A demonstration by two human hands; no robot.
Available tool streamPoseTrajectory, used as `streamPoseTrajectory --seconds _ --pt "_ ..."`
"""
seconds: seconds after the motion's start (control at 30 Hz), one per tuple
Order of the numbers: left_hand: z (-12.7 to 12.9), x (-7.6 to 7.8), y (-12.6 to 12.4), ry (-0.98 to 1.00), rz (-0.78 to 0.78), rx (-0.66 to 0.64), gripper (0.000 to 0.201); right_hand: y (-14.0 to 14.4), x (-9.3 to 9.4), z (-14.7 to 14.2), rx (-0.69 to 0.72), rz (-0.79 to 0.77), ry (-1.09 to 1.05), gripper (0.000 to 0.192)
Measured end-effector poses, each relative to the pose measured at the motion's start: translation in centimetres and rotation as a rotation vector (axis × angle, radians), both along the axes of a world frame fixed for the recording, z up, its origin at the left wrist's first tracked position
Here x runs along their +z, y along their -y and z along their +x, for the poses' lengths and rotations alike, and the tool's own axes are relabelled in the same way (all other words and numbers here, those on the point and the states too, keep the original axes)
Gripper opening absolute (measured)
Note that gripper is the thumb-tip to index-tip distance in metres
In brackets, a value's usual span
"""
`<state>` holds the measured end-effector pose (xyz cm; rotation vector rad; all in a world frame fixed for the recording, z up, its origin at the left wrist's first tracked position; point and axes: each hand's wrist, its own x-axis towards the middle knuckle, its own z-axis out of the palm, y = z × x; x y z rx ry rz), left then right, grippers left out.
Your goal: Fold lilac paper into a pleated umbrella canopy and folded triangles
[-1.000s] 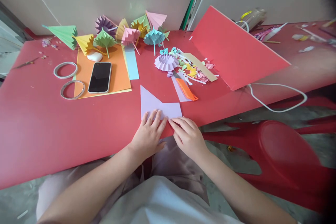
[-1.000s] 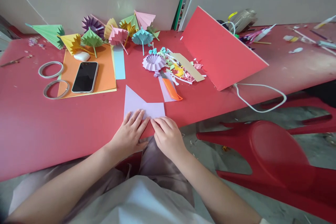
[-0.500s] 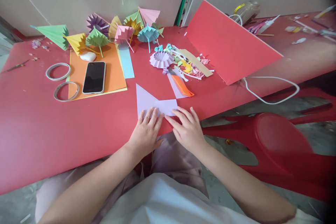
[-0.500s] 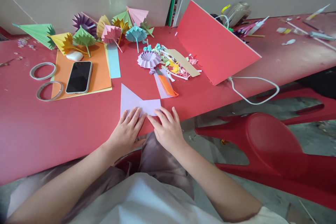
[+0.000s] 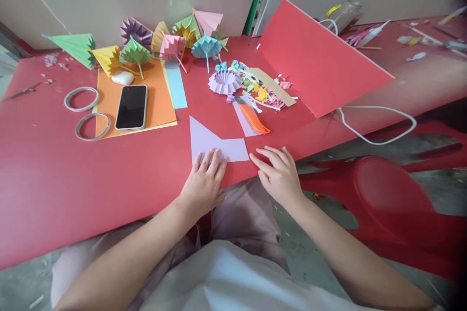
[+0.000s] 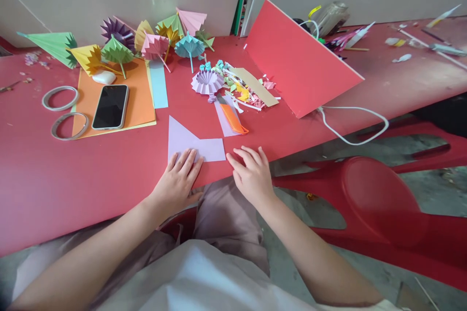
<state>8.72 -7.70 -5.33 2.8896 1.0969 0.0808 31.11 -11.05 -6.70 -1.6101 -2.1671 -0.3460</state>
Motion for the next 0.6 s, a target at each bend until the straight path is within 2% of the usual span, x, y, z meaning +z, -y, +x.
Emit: streamPoseTrajectory --seconds 0.1,0.2,0.27,0.37,0.6 --pt "0.0 0.0 0.0 0.000 0.000 0.006 0.072 0.4 0.5 -1.1 0.012 0.042 -0.085 0.045" --pt "0.0 0.1 0.0 -0.005 -0.001 0.000 0.072 0.6 0.7 -3.2 0.151 0.036 -0.161 0.048" --pt "0.0 0.1 0.1 -0.006 0.001 -0.003 0.073 0.6 0.6 -4.5 0.191 0.005 -0.148 0.044" --pt "-0.1 0.1 0.1 0.004 0.009 -0.005 0.074 0.4 0.4 -5.4 0.181 -0.030 -0.110 0.042" --pt "-0.2 0.0 0.1 0.027 0.010 -0.007 0.073 0.1 0.8 -5.3 0.157 -0.063 -0.007 0.040"
